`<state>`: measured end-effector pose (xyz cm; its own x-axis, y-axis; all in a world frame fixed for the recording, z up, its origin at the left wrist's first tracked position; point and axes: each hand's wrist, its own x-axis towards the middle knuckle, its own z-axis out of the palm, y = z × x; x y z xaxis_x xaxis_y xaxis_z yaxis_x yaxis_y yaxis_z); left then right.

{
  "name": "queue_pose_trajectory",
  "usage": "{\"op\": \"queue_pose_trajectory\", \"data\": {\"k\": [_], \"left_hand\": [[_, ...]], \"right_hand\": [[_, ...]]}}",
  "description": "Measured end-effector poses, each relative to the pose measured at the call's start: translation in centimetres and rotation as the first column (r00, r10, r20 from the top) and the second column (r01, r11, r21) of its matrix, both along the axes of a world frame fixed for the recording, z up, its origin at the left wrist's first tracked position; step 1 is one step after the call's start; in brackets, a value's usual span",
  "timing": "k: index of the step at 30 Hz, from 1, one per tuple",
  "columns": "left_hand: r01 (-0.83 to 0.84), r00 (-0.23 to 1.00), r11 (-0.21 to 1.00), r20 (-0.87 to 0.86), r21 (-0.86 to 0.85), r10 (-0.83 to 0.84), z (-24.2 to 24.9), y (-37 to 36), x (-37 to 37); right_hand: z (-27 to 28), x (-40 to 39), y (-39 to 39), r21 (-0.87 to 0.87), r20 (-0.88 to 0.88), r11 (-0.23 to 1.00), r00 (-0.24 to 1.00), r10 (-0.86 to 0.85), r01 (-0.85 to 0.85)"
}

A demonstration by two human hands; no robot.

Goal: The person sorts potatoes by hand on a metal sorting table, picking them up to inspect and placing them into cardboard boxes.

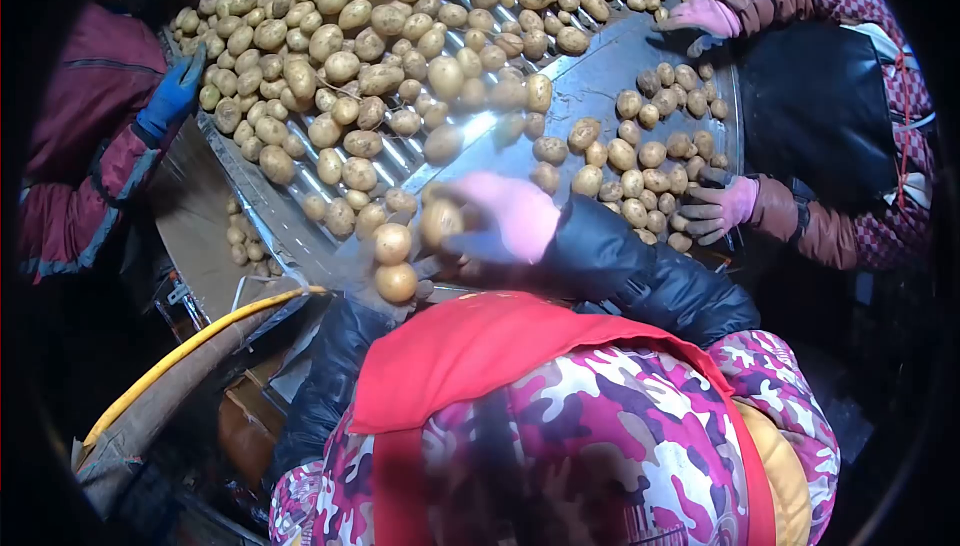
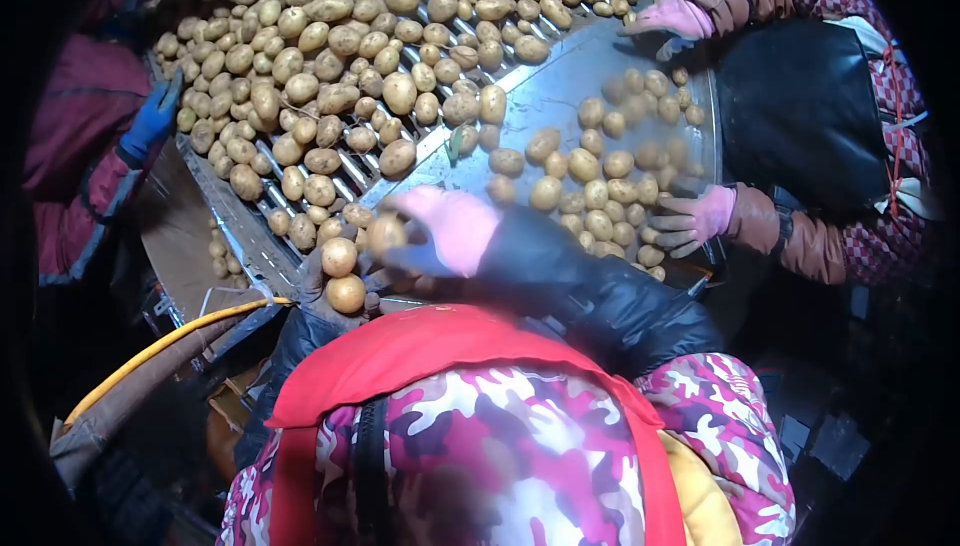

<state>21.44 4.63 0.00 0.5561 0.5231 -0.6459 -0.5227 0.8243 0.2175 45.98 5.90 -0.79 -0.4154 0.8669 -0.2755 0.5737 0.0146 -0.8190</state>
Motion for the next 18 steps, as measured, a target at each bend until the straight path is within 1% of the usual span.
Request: {"op": "queue_pose_trajectory", "data": {"k": [3, 4, 5, 6, 7, 8, 9, 11, 12, 13, 15, 16, 17, 18], "left_hand": [[0.021, 0.999, 1.0, -0.036, 0.009, -0.02, 1.6, 0.4, 0.4], [0.02, 0.999, 1.0, -0.041, 0.018, -0.02, 1.6, 0.4, 0.3], [0.016, 0.999, 1.0, -0.042, 0.026, -0.015, 1.3, 0.3, 0.1], [0.011, 0.999, 0.999, -0.044, 0.035, -0.009, 0.8, 0.1, 0.0], [0.006, 0.999, 0.999, -0.045, 0.04, -0.004, 0.4, 0.0, -0.2], [-0.003, 0.999, 0.999, -0.047, 0.047, 0.005, 0.0, -0.1, -0.4], [-0.011, 0.999, 0.999, -0.046, 0.05, 0.013, -0.3, -0.2, -0.6], [-0.026, 0.998, 0.998, -0.051, 0.06, 0.029, -0.7, -0.3, -1.0], [-0.034, 0.998, 0.997, -0.056, 0.064, 0.038, -0.8, -0.2, -1.1], [-0.038, 0.997, 0.997, -0.059, 0.073, 0.042, -1.0, -0.2, -1.3], [-0.045, 0.997, 0.994, -0.063, 0.096, 0.051, -1.5, -0.1, -1.5], [-0.047, 0.997, 0.993, -0.058, 0.104, 0.053, -1.7, 0.0, -1.6], [-0.042, 0.997, 0.993, -0.057, 0.112, 0.049, -1.8, 0.2, -1.3], [-0.04, 0.997, 0.992, -0.059, 0.12, 0.047, -1.8, 0.4, -0.9]], "right_hand": [[2.0, 2.1, 2.9, -0.095, 0.062, 0.97, 0.974, -0.218, 0.224], [0.4, 3.4, 4.3, 0.08, 0.028, 0.936, 0.938, -0.345, 0.342], [-1.2, 4.6, 6.1, 0.245, -0.032, 0.858, 0.888, -0.459, 0.452], [-0.6, 4.8, 8.1, 0.41, 0.131, 0.829, 0.875, -0.467, 0.381], [0.3, 4.3, 9.9, 0.377, 0.185, 0.869, 0.893, -0.409, 0.32], [0.1, 3.2, 11.5, 0.383, 0.364, 0.912, 0.884, -0.293, 0.144], [-0.2, 2.0, 12.9, 0.354, 0.534, 0.935, 0.828, -0.174, -0.033], [-4.0, 0.7, 14.1, 0.352, 0.684, 0.9, 0.727, -0.061, -0.256], [-6.0, 0.0, 13.9, 0.453, 0.699, 0.854, 0.697, -0.162, -0.256], [-6.1, -0.3, 14.1, 0.417, 0.696, 0.882, 0.701, -0.156, -0.218], [-6.4, 0.5, 13.3, 0.347, 0.594, 0.926, 0.799, -0.096, -0.146], [-4.4, 0.9, 11.4, 0.413, 0.458, 0.908, 0.878, -0.138, -0.073], [-3.8, 0.9, 10.0, 0.473, 0.407, 0.88, 0.896, -0.175, -0.043], [-3.1, 0.7, 8.8, 0.424, 0.305, 0.905, 0.948, -0.094, -0.047]]}}
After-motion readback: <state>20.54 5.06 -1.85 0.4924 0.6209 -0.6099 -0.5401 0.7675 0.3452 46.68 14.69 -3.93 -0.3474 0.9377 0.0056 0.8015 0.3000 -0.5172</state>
